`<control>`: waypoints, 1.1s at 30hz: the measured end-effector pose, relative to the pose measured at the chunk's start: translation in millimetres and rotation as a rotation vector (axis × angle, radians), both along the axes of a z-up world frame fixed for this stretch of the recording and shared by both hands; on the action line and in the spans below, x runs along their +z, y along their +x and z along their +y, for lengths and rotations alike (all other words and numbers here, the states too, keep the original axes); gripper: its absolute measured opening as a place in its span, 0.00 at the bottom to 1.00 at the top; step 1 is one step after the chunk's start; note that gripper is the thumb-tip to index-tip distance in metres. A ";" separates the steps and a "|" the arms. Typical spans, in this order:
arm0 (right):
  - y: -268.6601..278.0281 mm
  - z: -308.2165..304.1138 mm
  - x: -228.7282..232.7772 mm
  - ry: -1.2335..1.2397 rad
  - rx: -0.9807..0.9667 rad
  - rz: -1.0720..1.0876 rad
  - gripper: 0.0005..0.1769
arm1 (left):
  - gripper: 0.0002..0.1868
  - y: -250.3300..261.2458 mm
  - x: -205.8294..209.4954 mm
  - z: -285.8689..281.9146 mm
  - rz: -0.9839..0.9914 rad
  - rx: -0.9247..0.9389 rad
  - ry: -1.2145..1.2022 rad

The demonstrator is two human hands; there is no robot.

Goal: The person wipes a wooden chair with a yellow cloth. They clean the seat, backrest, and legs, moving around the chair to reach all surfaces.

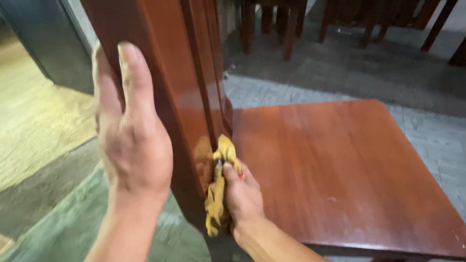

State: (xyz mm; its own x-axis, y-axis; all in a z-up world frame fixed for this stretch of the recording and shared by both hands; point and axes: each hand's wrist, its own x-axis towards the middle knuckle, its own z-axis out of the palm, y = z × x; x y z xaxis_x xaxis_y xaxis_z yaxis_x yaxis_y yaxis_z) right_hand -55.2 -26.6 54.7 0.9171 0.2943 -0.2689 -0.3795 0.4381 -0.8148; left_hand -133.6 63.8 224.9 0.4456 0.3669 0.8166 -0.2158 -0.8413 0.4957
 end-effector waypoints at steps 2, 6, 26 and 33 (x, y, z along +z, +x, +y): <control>5.7 1.9 5.2 -0.002 0.026 -0.005 0.17 | 0.29 0.4 -0.2 -3.5 -0.024 0.073 0.168; 10.1 5.8 25.5 -0.010 0.023 0.082 0.16 | 0.28 2.9 8.4 -11.7 -0.065 0.038 0.016; -12.0 16.1 269.0 0.114 -0.334 -0.909 0.21 | 0.42 2.4 27.5 -16.4 0.081 -0.042 -0.458; -14.3 13.3 261.5 0.093 -0.401 -1.194 0.21 | 0.35 8.0 17.1 -11.2 -0.081 -0.154 -0.343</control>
